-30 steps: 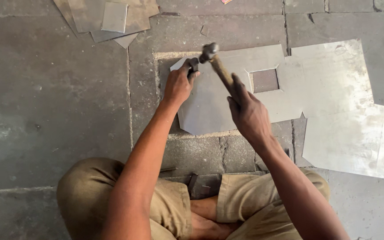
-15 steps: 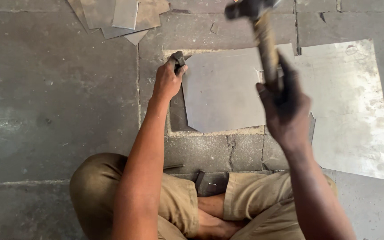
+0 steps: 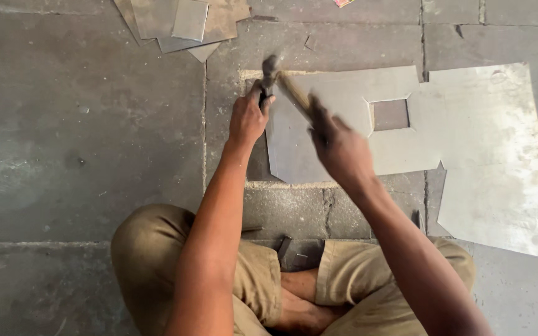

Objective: The person uses a hammer and a metal punch to mark and create holes in several metal sheets while sitting on the floor.

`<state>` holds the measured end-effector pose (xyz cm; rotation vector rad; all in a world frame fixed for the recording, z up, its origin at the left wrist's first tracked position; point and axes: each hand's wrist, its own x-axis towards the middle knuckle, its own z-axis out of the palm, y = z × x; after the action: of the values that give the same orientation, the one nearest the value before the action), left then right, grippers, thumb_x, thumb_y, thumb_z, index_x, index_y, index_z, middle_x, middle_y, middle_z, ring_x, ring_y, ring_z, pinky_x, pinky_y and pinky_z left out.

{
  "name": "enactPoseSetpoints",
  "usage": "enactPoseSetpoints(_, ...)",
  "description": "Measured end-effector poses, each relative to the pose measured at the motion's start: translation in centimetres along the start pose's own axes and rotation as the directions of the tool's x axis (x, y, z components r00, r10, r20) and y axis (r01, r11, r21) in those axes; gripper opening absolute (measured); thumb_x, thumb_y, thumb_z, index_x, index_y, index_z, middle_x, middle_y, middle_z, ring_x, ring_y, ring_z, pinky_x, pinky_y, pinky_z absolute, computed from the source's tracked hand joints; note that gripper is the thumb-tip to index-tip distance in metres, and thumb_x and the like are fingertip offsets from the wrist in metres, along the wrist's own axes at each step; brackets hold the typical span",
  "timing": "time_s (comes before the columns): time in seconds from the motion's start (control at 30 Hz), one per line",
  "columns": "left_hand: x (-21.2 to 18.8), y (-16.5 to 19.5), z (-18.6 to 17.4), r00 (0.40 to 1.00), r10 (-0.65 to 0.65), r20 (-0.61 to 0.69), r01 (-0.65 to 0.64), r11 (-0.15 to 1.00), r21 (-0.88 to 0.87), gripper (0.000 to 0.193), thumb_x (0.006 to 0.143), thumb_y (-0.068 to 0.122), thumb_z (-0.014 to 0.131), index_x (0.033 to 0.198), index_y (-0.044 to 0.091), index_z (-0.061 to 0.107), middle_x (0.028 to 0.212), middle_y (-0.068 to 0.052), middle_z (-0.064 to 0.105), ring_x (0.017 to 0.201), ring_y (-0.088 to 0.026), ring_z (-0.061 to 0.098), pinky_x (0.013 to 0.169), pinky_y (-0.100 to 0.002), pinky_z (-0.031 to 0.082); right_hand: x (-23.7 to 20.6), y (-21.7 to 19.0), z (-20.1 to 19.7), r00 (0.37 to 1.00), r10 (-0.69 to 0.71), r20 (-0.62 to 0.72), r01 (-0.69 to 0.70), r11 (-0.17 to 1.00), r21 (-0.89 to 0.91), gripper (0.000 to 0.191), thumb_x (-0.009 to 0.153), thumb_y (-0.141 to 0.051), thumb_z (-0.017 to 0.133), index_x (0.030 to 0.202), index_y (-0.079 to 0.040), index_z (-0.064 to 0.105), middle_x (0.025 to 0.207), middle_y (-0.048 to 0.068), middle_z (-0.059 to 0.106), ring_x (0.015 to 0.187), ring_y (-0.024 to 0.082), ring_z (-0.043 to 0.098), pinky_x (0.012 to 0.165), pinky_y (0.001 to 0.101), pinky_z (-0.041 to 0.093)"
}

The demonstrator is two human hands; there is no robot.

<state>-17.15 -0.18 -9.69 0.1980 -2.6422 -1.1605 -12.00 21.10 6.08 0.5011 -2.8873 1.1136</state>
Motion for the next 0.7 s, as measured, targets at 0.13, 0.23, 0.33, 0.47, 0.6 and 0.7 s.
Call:
enactPoseSetpoints(0.13, -0.8, 1.0, -1.4, 0.993, -0.114, -0.012, 0.109, 0.975, -0.193, 0.026, 0.100, 0.023, 0.069, 0.118, 0.004, 0.065, 0.094, -0.020, 0.076, 0.086, -0.038, 0.074, 0.074, -0.048, 0.055, -4.6, 1.7, -0.1, 0.973, 0.212, 0.090, -0.213, 0.977, -0.004, 0.055, 0.098, -0.023, 0.067, 0.149, -0.015, 0.050, 0.102, 0.019, 0.074, 0.079, 0.032, 0.073, 0.064, 0.0428, 0.056)
enactPoseSetpoints(0.23, -2.4, 1.6, -2.0, 0.981, -0.120, -0.152, 0.092, 0.979, -0.181, 0.031, 0.096, 0.020, 0.072, 0.121, 0.003, 0.065, 0.097, -0.019, 0.077, 0.088, -0.038, 0.074, 0.075, -0.046, 0.056, -9.2, 1.1, -1.0, 0.982, 0.174, -0.070, -0.165, 0.979, 0.119, 0.053, 0.096, -0.022, 0.070, 0.145, -0.010, 0.054, 0.101, 0.020, 0.074, 0.085, 0.029, 0.074, 0.070, 0.0419, 0.057)
enactPoseSetpoints(0.33, -6.5, 2.1, -1.6, 0.985, -0.091, -0.147, 0.069, 0.986, -0.149, 0.034, 0.093, 0.019, 0.074, 0.122, 0.003, 0.066, 0.099, -0.019, 0.076, 0.090, -0.041, 0.072, 0.076, -0.047, 0.055, -12.3, 0.4, -1.4, 0.954, 0.283, -0.101, -0.267, 0.952, 0.149, 0.051, 0.096, -0.022, 0.073, 0.142, -0.008, 0.057, 0.087, 0.018, 0.071, 0.075, 0.026, 0.069, 0.067, 0.0401, 0.055)
enactPoseSetpoints(0.47, -11.4, 2.2, -1.0, 0.951, -0.288, 0.110, 0.305, 0.931, -0.199, 0.025, 0.099, 0.026, 0.065, 0.114, 0.006, 0.066, 0.101, -0.013, 0.075, 0.089, -0.031, 0.078, 0.078, -0.040, 0.060, -13.9, -0.9, -3.0, 0.967, 0.231, -0.108, -0.212, 0.963, 0.167, 0.051, 0.096, -0.022, 0.073, 0.142, -0.005, 0.058, 0.078, 0.011, 0.068, 0.067, 0.015, 0.063, 0.058, 0.0333, 0.051)
enactPoseSetpoints(0.6, -12.2, 1.9, -1.3, 0.988, -0.154, 0.012, 0.153, 0.969, -0.193, 0.026, 0.097, 0.023, 0.070, 0.109, 0.001, 0.069, 0.097, -0.018, 0.076, 0.088, -0.036, 0.074, 0.076, -0.045, 0.056, -14.4, -3.6, -7.8, 0.985, 0.114, -0.130, -0.095, 0.985, 0.145, 0.051, 0.099, -0.019, 0.072, 0.143, 0.001, 0.055, 0.073, 0.006, 0.065, 0.056, 0.009, 0.056, 0.047, 0.0280, 0.043)
enactPoseSetpoints(0.7, -11.7, 2.2, -1.5, 0.976, -0.210, 0.058, 0.217, 0.960, -0.177, 0.026, 0.099, 0.027, 0.068, 0.107, 0.002, 0.069, 0.095, -0.016, 0.077, 0.083, -0.032, 0.076, 0.073, -0.042, 0.059, -14.2, -6.2, -11.4, 0.972, -0.047, -0.230, 0.093, 0.976, 0.197, 0.046, 0.107, -0.016, 0.069, 0.144, 0.005, 0.051, 0.078, 0.004, 0.060, 0.058, 0.007, 0.054, 0.049, 0.0254, 0.044)
